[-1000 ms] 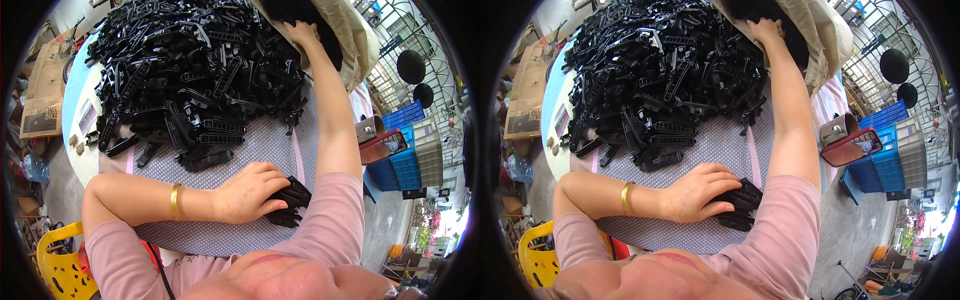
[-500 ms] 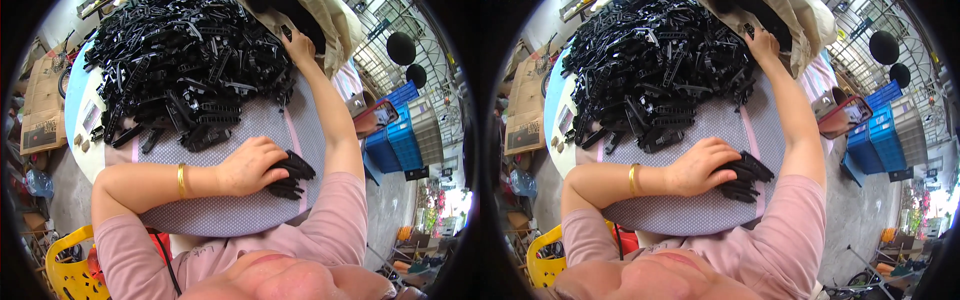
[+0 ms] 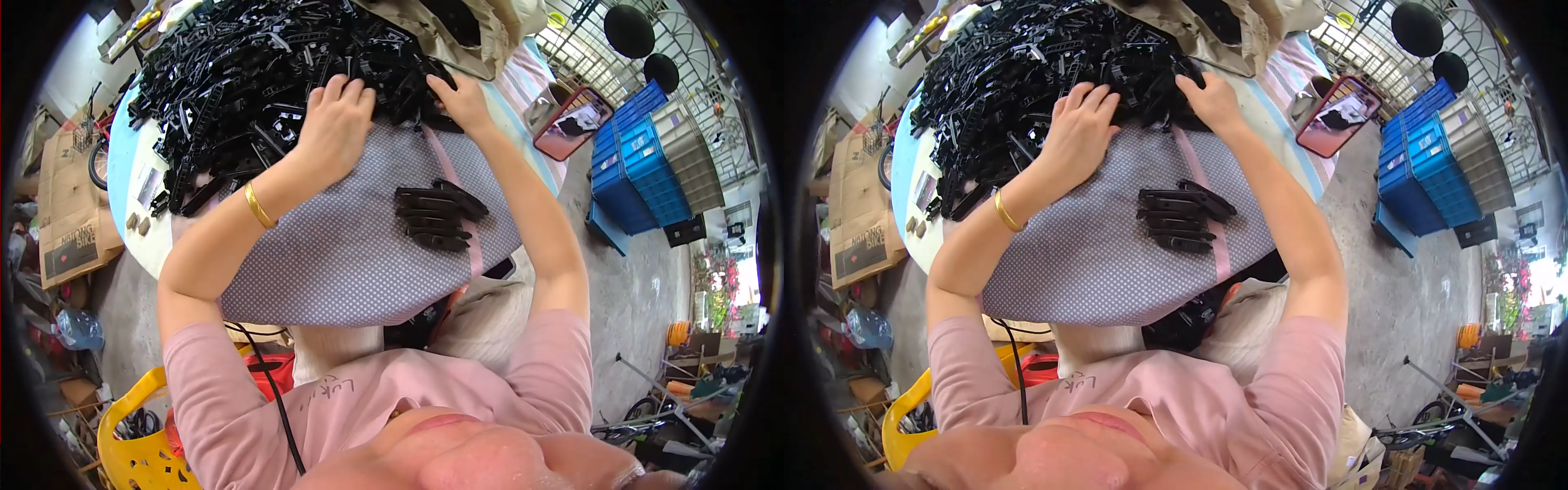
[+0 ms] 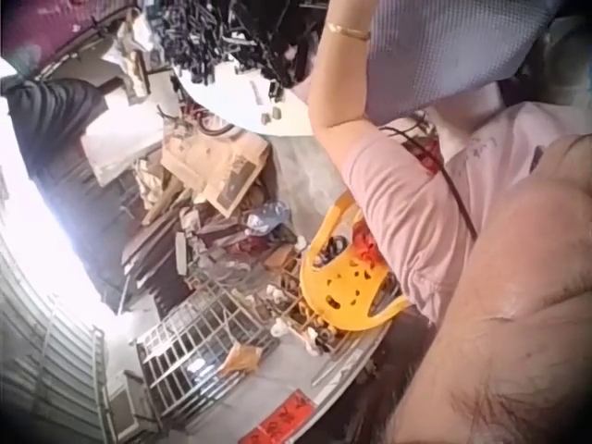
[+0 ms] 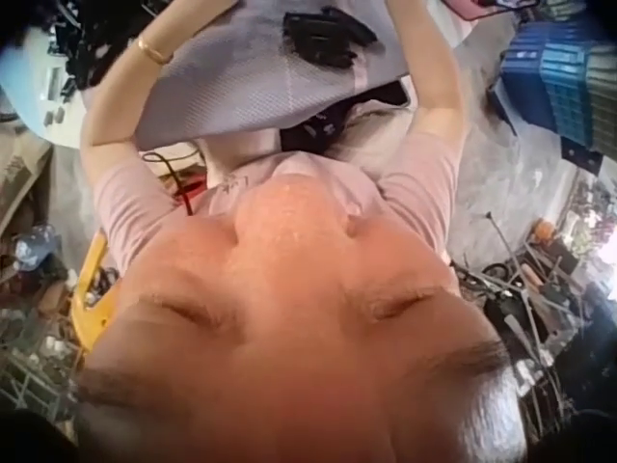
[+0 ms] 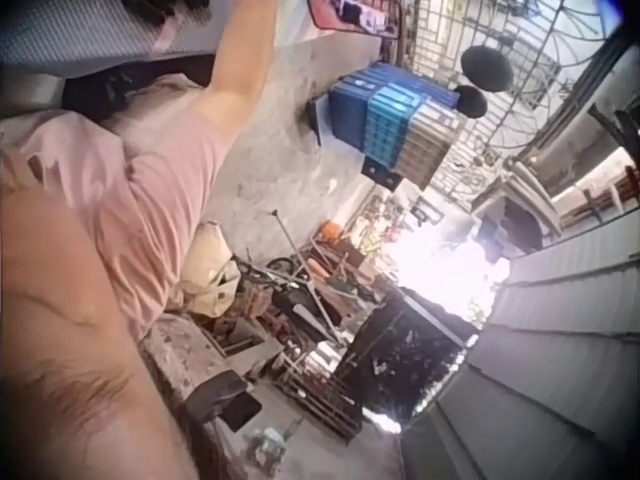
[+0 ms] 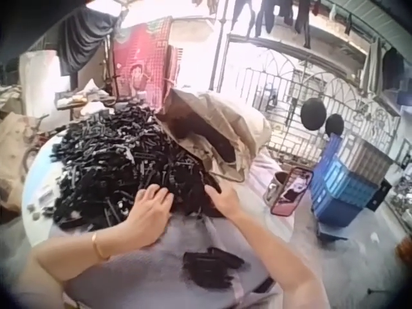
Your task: Sorting and inspecting black plastic hair clips on a workbench.
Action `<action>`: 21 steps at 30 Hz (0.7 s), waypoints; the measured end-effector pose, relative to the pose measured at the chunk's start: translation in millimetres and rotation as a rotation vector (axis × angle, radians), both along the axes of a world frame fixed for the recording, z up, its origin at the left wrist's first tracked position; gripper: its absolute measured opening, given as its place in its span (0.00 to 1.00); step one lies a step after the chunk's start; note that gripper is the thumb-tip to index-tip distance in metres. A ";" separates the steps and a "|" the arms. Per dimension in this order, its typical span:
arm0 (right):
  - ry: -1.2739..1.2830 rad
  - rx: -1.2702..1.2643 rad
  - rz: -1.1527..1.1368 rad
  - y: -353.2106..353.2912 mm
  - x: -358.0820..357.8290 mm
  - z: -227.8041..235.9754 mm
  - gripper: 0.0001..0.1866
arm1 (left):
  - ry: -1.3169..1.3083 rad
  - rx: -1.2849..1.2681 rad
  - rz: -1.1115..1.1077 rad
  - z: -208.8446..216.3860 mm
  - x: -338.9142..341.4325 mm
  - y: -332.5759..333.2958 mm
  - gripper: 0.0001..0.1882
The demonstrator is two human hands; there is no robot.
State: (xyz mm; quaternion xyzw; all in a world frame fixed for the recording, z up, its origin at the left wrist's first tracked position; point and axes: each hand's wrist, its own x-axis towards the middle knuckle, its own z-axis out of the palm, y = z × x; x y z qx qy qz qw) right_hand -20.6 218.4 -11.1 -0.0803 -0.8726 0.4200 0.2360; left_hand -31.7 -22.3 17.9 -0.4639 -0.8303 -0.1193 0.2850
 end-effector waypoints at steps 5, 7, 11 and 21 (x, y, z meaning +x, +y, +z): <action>0.194 0.222 -0.017 7.7 2.5 -2.6 0.20 | 0.009 -0.202 0.109 2.4 -13.4 2.3 0.12; 0.222 0.179 -0.012 2.8 7.5 -3.5 0.18 | -0.207 0.061 0.053 10.1 -11.4 5.0 0.15; 0.175 -0.329 0.173 -20.5 38.0 20.9 0.18 | -1.132 0.623 -0.243 20.2 -11.0 7.8 0.16; -0.007 -0.385 0.515 -49.0 72.6 43.3 0.12 | -1.789 0.900 -0.256 16.9 11.8 16.8 0.17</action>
